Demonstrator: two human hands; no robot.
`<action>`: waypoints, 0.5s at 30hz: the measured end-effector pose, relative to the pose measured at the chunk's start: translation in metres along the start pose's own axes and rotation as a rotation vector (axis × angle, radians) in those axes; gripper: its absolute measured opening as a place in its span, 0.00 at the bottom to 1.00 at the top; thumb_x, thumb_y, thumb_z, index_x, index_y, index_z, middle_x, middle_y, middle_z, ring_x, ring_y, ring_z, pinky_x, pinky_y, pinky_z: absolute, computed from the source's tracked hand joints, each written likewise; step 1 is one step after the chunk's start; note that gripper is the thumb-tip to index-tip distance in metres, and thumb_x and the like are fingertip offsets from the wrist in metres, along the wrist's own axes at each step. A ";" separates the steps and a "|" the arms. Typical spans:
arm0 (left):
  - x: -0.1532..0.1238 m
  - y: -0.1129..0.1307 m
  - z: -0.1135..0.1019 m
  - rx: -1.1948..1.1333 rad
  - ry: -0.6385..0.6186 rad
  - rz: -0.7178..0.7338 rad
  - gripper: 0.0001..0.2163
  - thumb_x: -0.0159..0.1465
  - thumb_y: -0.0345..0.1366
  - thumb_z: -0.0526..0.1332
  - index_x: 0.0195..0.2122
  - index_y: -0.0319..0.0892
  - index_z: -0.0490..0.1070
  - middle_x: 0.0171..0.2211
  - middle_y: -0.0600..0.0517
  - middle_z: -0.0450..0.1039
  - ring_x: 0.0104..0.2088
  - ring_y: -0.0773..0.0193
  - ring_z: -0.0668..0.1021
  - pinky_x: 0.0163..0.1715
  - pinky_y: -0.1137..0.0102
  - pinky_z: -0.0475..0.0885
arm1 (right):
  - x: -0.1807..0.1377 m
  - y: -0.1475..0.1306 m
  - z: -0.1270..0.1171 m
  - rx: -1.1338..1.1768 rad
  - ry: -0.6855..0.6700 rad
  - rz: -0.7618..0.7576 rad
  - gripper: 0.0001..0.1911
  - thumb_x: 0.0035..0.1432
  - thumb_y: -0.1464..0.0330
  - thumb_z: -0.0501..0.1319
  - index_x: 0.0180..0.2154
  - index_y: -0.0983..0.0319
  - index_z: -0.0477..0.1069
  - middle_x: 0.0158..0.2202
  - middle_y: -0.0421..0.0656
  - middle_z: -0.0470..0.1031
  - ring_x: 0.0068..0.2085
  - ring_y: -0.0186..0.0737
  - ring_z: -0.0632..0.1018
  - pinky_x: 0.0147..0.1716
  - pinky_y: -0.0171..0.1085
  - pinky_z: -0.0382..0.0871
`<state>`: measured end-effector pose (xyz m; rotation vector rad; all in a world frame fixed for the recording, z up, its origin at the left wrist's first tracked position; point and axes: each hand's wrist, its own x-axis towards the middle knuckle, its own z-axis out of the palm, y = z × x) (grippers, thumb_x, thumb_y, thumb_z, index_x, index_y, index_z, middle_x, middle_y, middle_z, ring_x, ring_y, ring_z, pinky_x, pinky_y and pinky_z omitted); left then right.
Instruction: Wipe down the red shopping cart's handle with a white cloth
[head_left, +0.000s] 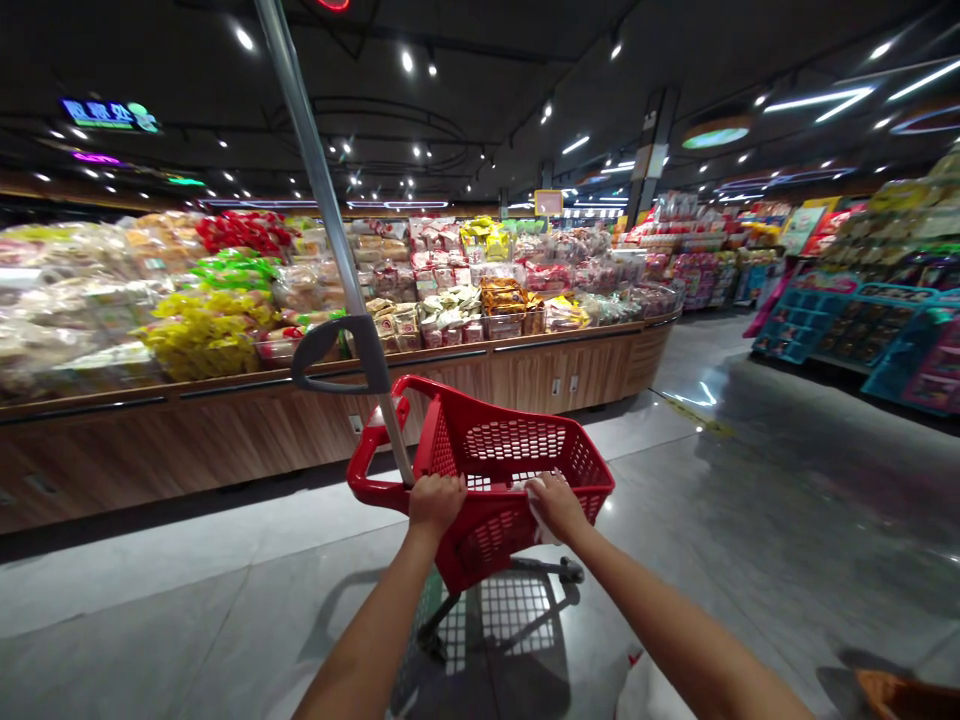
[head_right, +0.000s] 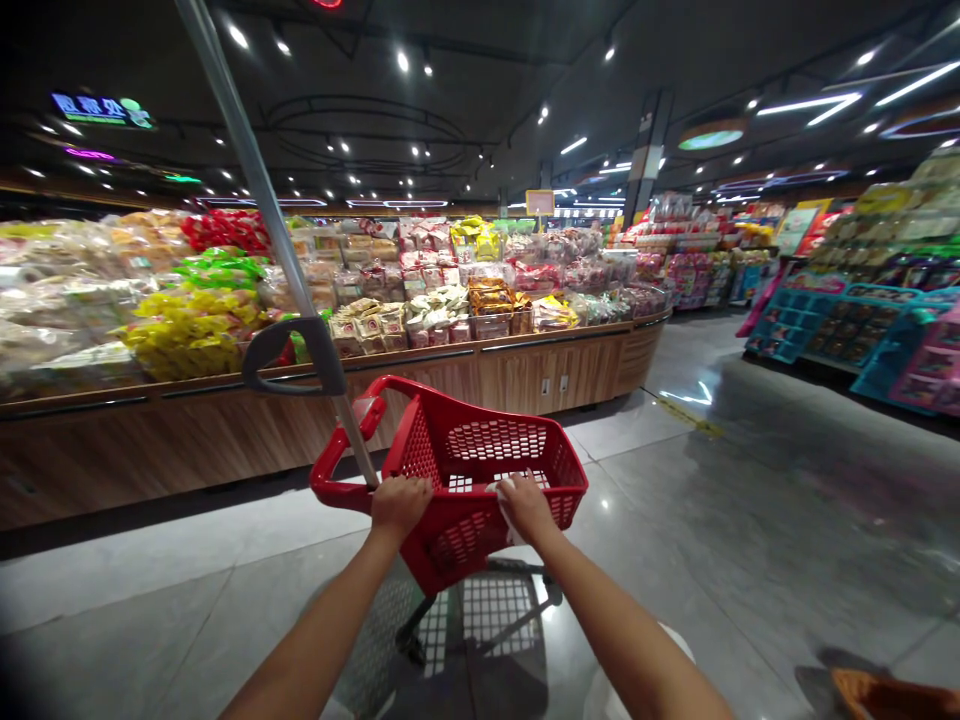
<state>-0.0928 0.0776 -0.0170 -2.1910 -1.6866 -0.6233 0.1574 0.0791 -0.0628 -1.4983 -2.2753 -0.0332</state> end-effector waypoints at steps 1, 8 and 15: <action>0.001 0.001 0.000 0.032 -0.009 0.000 0.19 0.66 0.36 0.48 0.24 0.39 0.75 0.23 0.44 0.75 0.28 0.57 0.75 0.31 0.64 0.60 | 0.007 -0.017 0.002 0.031 0.014 -0.021 0.10 0.61 0.71 0.55 0.44 0.59 0.70 0.41 0.44 0.71 0.44 0.41 0.71 0.57 0.46 0.52; 0.001 0.003 -0.009 0.156 -0.075 0.072 0.19 0.66 0.35 0.48 0.26 0.39 0.76 0.24 0.43 0.76 0.28 0.56 0.76 0.30 0.65 0.60 | 0.045 -0.105 0.015 0.171 0.094 -0.143 0.09 0.60 0.68 0.56 0.44 0.59 0.68 0.39 0.43 0.70 0.41 0.41 0.71 0.56 0.46 0.55; -0.002 -0.007 -0.013 0.156 -0.055 0.061 0.21 0.67 0.37 0.46 0.25 0.39 0.75 0.23 0.44 0.76 0.28 0.57 0.76 0.30 0.65 0.59 | -0.007 0.020 0.003 0.004 -0.021 -0.044 0.12 0.60 0.71 0.55 0.45 0.57 0.70 0.43 0.43 0.72 0.44 0.40 0.72 0.60 0.50 0.46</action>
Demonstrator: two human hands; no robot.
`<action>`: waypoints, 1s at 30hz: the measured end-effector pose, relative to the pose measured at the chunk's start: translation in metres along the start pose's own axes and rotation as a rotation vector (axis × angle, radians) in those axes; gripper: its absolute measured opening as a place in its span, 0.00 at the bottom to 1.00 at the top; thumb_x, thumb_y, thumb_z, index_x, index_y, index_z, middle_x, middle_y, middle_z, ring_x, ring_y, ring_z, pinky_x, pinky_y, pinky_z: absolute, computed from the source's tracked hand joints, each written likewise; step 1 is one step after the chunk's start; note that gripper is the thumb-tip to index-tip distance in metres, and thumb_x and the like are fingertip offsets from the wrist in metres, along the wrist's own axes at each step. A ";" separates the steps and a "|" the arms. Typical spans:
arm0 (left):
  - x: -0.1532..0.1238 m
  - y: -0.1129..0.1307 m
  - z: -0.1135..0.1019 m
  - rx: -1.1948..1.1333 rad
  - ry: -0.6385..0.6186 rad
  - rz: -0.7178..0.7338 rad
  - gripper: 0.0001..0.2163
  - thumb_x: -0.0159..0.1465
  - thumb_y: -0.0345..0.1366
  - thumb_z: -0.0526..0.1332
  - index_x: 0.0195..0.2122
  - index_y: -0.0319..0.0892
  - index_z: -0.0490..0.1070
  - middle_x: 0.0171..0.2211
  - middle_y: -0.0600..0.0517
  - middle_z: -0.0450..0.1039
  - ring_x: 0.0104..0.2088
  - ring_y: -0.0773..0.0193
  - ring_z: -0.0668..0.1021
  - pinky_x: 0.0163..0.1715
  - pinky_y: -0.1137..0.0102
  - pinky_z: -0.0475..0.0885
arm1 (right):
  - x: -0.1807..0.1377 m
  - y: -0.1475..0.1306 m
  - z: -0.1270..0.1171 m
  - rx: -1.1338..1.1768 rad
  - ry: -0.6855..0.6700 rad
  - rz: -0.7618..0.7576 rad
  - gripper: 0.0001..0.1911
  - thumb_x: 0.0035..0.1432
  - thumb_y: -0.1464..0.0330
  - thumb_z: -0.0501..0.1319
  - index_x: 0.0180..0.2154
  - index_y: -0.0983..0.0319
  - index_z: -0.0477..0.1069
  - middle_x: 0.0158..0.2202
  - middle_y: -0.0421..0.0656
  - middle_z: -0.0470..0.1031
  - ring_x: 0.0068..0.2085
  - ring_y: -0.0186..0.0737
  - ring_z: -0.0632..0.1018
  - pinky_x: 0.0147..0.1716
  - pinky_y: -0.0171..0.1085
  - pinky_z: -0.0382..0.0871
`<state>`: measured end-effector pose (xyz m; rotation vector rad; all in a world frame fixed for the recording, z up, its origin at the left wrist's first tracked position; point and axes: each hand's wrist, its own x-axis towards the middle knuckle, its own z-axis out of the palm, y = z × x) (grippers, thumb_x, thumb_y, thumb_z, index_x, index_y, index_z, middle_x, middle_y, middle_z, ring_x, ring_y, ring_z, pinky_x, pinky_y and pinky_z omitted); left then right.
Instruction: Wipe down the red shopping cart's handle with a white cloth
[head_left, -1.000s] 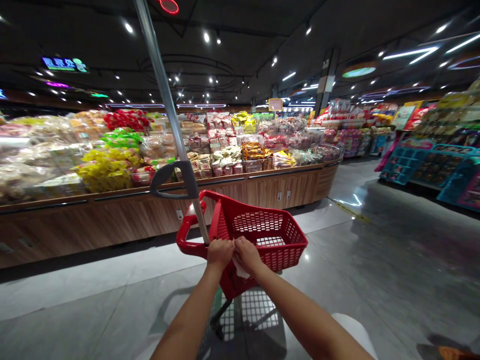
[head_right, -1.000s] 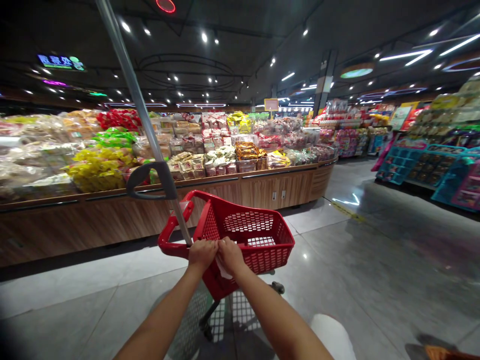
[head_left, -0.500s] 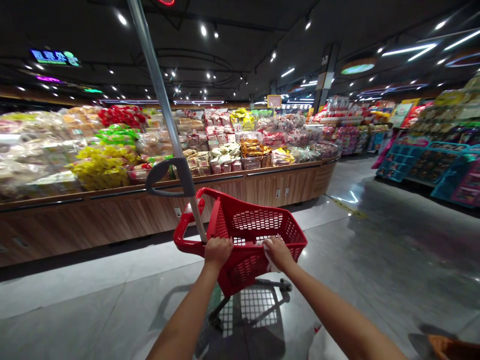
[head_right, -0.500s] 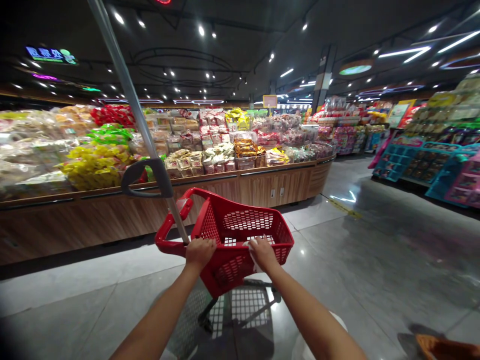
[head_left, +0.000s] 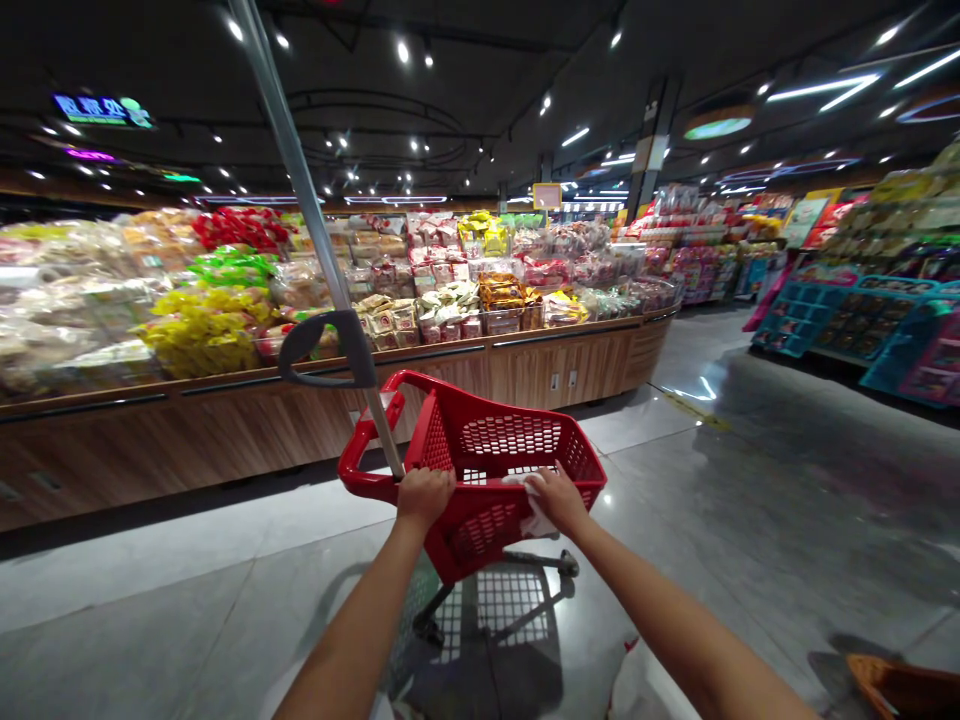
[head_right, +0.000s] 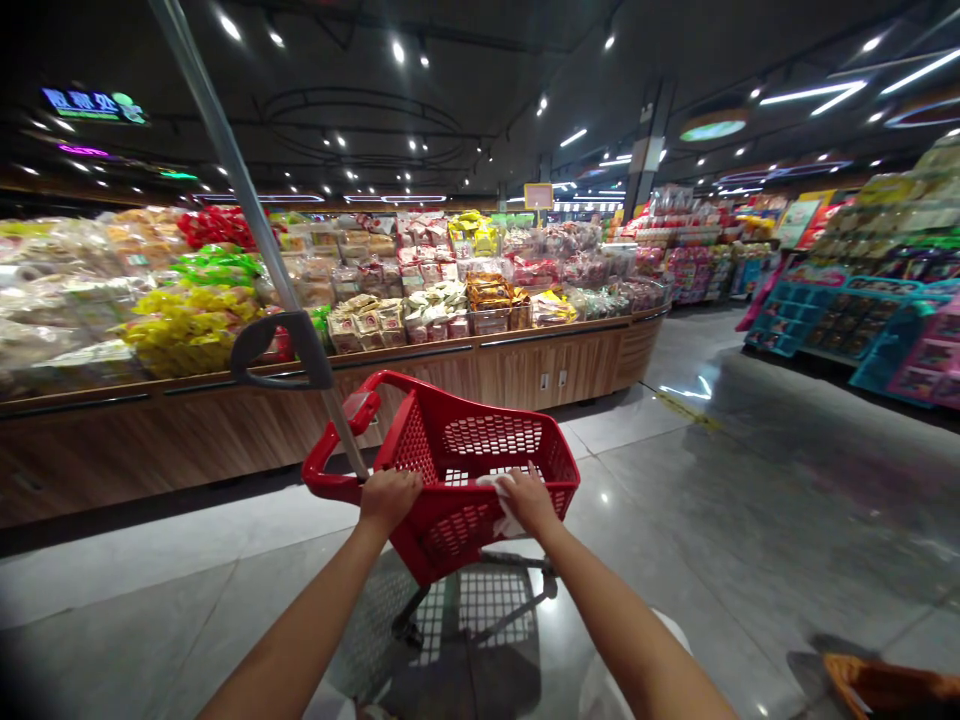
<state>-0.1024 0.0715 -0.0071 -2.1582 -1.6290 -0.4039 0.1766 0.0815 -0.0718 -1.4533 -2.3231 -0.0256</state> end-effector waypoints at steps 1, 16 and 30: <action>0.000 -0.001 0.001 -0.002 0.009 -0.003 0.21 0.67 0.37 0.46 0.25 0.39 0.75 0.23 0.44 0.76 0.28 0.58 0.75 0.30 0.65 0.59 | -0.010 0.018 -0.003 -0.020 0.000 0.040 0.12 0.60 0.71 0.55 0.46 0.57 0.70 0.44 0.43 0.72 0.45 0.41 0.72 0.60 0.50 0.45; 0.001 0.011 0.001 -0.061 0.018 -0.016 0.18 0.65 0.35 0.48 0.25 0.39 0.75 0.23 0.43 0.75 0.27 0.56 0.75 0.29 0.65 0.58 | 0.054 -0.126 0.010 0.206 0.108 -0.076 0.13 0.60 0.70 0.54 0.48 0.58 0.67 0.42 0.44 0.69 0.43 0.42 0.69 0.47 0.40 0.61; 0.005 0.000 0.012 0.015 0.109 -0.037 0.21 0.67 0.37 0.46 0.23 0.40 0.75 0.20 0.44 0.73 0.26 0.59 0.73 0.29 0.65 0.58 | -0.003 -0.005 -0.012 0.143 -0.033 0.072 0.19 0.56 0.74 0.56 0.49 0.56 0.68 0.47 0.45 0.69 0.49 0.43 0.69 0.54 0.44 0.56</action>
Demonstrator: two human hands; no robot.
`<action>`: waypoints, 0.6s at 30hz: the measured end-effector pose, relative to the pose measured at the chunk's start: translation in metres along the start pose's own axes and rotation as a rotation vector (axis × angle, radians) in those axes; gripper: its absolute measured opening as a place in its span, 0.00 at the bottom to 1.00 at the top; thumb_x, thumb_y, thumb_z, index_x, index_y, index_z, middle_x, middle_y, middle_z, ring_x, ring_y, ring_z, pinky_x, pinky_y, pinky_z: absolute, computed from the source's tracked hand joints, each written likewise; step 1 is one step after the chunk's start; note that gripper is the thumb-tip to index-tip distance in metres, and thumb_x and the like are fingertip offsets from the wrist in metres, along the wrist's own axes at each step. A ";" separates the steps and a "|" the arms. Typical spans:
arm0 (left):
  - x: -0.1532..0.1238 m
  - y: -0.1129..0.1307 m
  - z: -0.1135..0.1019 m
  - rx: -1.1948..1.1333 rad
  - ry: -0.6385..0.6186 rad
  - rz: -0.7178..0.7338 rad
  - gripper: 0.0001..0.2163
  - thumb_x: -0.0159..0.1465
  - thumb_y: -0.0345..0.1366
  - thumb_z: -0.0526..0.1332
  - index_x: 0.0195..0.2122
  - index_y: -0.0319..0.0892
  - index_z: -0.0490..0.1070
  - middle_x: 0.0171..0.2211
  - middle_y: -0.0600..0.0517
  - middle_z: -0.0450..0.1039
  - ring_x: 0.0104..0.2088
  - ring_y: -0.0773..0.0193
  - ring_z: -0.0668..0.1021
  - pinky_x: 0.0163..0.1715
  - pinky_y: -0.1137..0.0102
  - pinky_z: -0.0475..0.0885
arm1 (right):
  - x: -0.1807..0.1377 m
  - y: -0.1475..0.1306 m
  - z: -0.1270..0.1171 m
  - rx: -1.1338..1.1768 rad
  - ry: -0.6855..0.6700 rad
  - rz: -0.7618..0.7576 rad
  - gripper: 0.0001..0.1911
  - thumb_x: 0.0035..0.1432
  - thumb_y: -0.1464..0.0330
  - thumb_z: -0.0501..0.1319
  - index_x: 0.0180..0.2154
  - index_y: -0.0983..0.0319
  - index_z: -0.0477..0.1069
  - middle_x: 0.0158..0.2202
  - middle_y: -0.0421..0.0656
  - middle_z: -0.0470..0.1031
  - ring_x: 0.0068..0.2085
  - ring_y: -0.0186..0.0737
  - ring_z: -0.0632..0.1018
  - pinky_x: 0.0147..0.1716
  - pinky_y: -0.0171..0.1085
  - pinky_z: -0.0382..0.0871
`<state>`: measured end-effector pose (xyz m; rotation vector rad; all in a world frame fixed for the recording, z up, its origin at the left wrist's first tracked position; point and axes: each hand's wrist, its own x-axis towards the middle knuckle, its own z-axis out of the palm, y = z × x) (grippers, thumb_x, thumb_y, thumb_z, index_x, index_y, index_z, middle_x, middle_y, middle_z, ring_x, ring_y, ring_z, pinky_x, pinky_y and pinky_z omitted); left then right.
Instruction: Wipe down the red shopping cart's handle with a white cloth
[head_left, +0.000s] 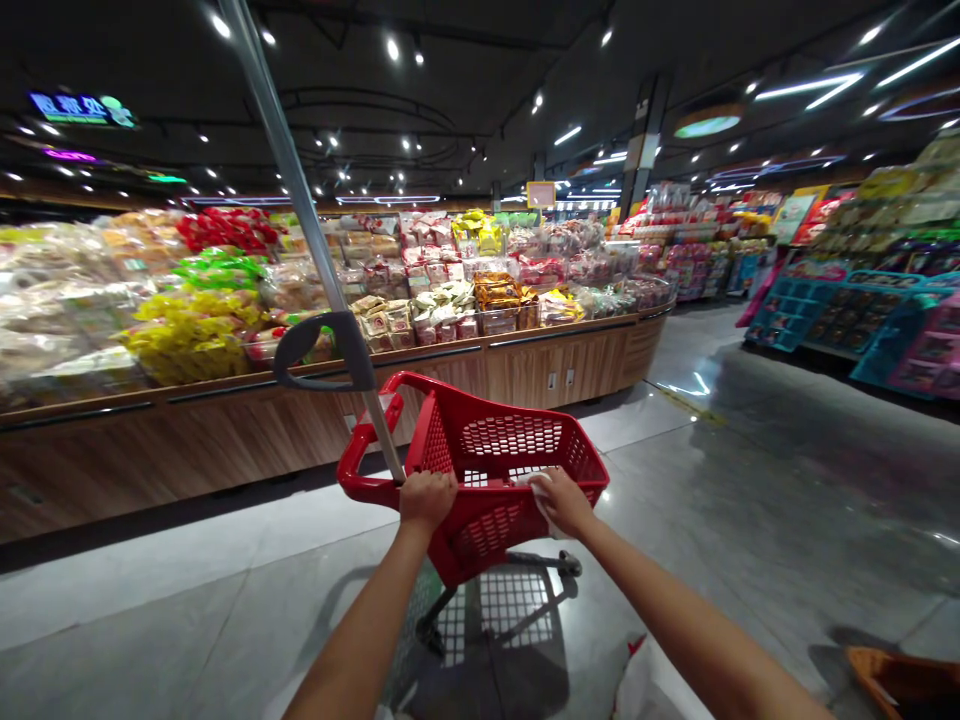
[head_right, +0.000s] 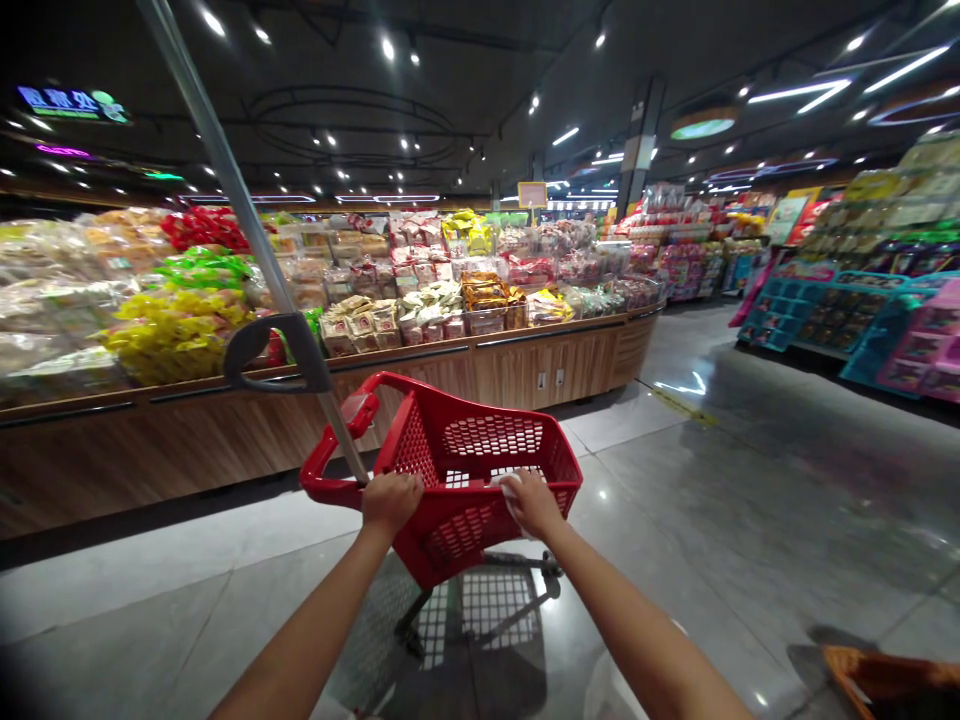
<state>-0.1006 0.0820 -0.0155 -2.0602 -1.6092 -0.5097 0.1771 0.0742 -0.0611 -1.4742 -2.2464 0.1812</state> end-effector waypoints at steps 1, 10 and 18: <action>0.001 0.002 0.001 0.002 -0.005 -0.004 0.22 0.67 0.36 0.46 0.23 0.39 0.75 0.21 0.44 0.74 0.26 0.58 0.74 0.29 0.65 0.58 | 0.008 -0.019 0.004 0.049 0.006 -0.041 0.21 0.56 0.74 0.56 0.51 0.55 0.67 0.48 0.45 0.69 0.49 0.43 0.69 0.52 0.42 0.58; 0.004 -0.004 -0.006 -0.015 -0.082 0.057 0.20 0.66 0.36 0.47 0.25 0.39 0.75 0.23 0.43 0.75 0.27 0.56 0.75 0.29 0.64 0.58 | 0.058 -0.096 0.033 0.190 -0.002 -0.223 0.18 0.57 0.71 0.58 0.51 0.57 0.65 0.45 0.43 0.70 0.47 0.40 0.70 0.49 0.40 0.61; 0.002 -0.001 0.000 -0.037 0.014 0.054 0.22 0.67 0.37 0.46 0.22 0.40 0.74 0.20 0.45 0.73 0.26 0.58 0.74 0.30 0.65 0.58 | 0.011 0.019 0.000 0.017 -0.094 0.021 0.11 0.58 0.65 0.58 0.42 0.61 0.69 0.49 0.48 0.69 0.47 0.42 0.71 0.44 0.36 0.62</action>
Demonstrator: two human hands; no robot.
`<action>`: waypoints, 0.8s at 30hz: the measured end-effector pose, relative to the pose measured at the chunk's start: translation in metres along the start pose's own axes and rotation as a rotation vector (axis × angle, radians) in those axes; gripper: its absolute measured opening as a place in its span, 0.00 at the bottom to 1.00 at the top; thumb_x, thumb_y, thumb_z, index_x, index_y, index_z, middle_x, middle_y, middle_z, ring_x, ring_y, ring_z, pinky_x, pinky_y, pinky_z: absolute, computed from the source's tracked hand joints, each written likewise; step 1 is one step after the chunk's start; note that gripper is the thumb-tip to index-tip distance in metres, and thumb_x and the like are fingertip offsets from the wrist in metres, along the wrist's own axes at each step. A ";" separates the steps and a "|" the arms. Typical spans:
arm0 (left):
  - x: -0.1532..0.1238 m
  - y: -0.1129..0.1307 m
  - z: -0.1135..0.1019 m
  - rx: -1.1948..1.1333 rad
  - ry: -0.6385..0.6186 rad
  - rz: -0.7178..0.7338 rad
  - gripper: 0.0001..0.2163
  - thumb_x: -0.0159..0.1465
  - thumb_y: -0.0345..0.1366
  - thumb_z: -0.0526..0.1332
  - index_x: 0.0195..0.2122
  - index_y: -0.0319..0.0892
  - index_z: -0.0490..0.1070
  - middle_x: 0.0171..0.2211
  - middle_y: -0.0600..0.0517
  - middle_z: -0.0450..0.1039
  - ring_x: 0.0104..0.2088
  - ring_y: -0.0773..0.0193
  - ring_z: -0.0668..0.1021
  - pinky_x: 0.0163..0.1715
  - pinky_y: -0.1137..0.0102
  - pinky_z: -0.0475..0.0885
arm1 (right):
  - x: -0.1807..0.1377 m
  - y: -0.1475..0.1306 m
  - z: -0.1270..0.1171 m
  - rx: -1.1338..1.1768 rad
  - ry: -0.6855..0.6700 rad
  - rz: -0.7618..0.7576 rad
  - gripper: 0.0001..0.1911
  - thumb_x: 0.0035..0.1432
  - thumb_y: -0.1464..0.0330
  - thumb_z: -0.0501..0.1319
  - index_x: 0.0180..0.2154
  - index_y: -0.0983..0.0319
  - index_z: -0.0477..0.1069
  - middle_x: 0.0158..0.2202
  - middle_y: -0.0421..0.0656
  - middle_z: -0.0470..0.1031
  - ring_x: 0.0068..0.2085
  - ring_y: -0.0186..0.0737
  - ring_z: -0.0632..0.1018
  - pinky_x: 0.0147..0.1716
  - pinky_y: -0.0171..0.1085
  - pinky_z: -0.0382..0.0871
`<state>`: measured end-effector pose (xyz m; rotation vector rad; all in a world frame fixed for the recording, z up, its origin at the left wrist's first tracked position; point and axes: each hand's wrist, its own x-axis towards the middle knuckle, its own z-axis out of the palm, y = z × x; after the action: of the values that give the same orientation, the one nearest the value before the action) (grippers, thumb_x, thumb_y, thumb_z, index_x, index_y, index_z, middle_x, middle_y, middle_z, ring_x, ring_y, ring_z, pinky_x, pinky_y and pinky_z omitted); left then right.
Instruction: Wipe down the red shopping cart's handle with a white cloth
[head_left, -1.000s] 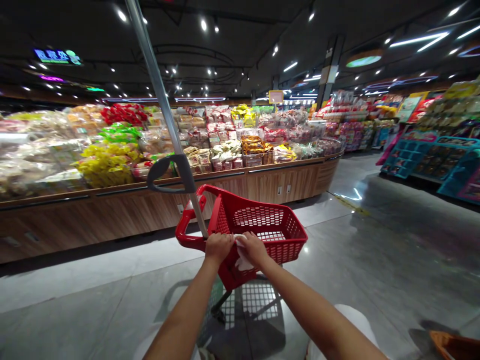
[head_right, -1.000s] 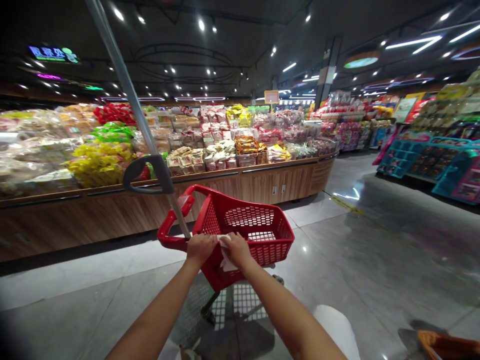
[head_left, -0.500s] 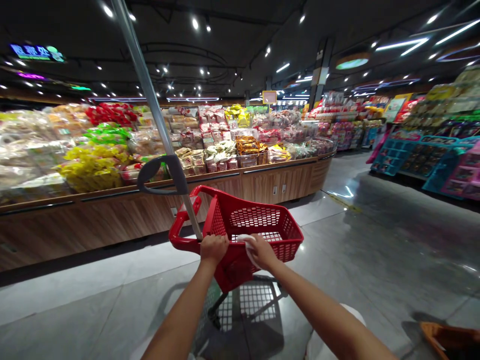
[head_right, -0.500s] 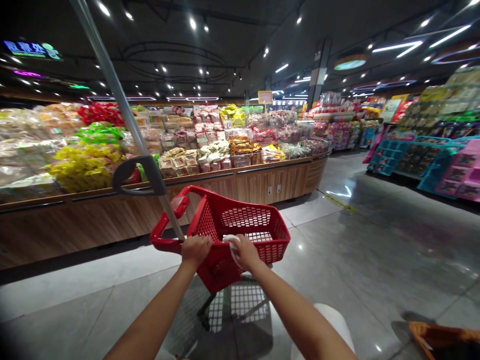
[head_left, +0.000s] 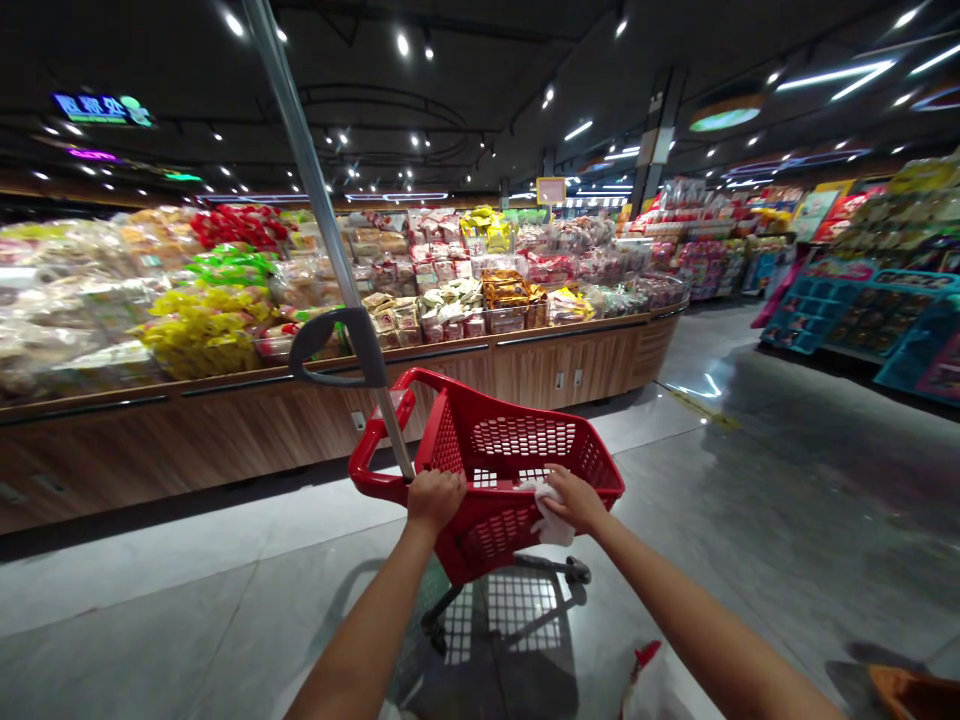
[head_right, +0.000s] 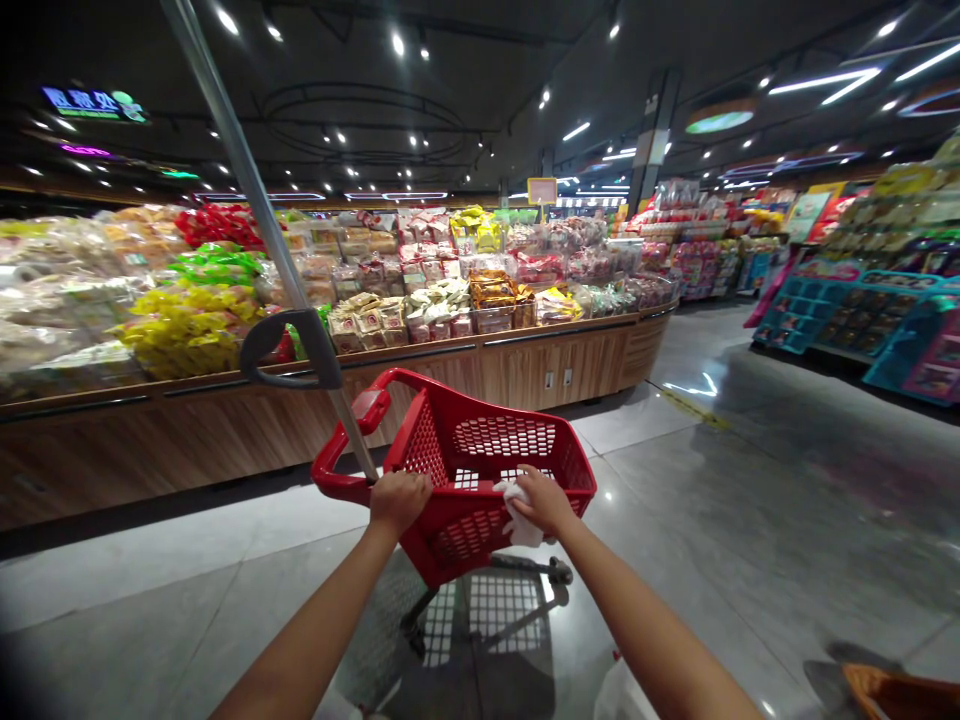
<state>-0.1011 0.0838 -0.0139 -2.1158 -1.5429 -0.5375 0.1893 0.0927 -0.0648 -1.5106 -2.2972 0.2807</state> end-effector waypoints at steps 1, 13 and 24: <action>0.001 0.003 0.001 -0.004 0.005 -0.003 0.22 0.67 0.37 0.46 0.22 0.40 0.74 0.20 0.45 0.73 0.26 0.59 0.74 0.29 0.65 0.58 | -0.001 0.002 -0.002 -0.014 -0.012 0.014 0.11 0.58 0.66 0.58 0.43 0.61 0.69 0.49 0.48 0.69 0.48 0.42 0.71 0.44 0.37 0.62; 0.011 0.008 0.004 -0.033 -0.009 0.060 0.21 0.67 0.36 0.47 0.23 0.39 0.74 0.20 0.44 0.74 0.25 0.58 0.75 0.28 0.66 0.58 | 0.044 -0.120 0.022 0.006 0.053 -0.060 0.11 0.61 0.69 0.55 0.45 0.61 0.68 0.43 0.45 0.71 0.44 0.39 0.72 0.42 0.34 0.63; 0.010 0.004 0.004 0.013 -0.026 0.040 0.23 0.67 0.37 0.46 0.23 0.38 0.76 0.20 0.43 0.74 0.25 0.57 0.75 0.29 0.65 0.61 | -0.048 0.045 -0.014 -0.210 0.069 0.126 0.12 0.60 0.70 0.55 0.46 0.60 0.69 0.45 0.46 0.71 0.48 0.43 0.70 0.53 0.41 0.58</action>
<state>-0.0947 0.0926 -0.0123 -2.1467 -1.5110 -0.4870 0.2494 0.0666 -0.0782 -1.7422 -2.2387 0.0197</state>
